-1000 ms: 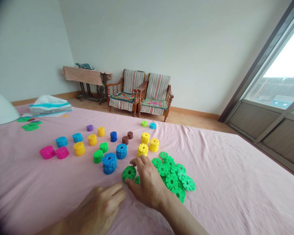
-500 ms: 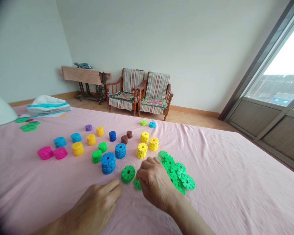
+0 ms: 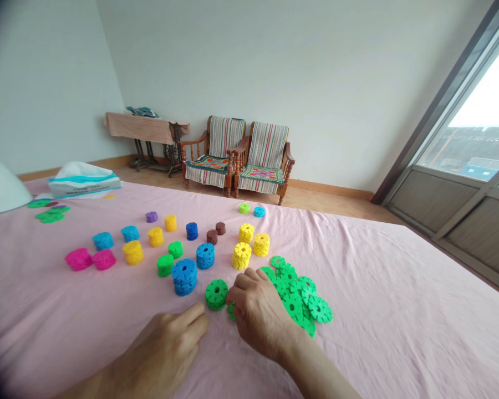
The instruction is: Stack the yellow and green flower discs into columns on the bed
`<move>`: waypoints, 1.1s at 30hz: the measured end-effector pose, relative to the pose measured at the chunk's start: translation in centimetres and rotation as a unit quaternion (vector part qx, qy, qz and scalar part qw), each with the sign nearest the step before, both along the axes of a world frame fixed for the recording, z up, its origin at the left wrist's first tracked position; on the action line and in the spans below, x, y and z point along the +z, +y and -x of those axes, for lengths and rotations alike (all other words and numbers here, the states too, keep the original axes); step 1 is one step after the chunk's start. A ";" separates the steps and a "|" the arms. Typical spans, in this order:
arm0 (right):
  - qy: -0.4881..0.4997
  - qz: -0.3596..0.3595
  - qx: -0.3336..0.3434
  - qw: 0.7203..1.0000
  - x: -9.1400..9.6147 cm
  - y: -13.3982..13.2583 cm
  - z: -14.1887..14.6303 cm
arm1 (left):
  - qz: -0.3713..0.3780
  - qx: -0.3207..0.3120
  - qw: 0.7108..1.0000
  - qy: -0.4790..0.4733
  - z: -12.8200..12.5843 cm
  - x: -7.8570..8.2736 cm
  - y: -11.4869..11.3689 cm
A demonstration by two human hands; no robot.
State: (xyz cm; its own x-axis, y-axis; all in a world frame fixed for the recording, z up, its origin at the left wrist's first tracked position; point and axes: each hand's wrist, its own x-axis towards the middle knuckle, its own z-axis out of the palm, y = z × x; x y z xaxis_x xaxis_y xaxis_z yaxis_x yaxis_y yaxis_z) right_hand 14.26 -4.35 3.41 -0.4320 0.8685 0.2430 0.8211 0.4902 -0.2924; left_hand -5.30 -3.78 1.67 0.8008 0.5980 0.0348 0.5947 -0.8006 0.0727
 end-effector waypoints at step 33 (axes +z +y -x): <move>0.230 0.023 -0.084 0.969 0.3 1.3 1.5 | 0.026 0.006 1.000 0.006 -0.3 0.5 0.0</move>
State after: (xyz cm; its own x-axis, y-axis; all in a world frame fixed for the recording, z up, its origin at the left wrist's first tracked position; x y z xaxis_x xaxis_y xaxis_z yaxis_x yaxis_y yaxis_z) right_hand 12.77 -3.03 3.69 -0.1388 0.9320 0.3348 0.6658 0.3380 -0.6651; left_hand -5.01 -3.73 2.19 0.7937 0.6083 -0.0065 0.6054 -0.7888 0.1063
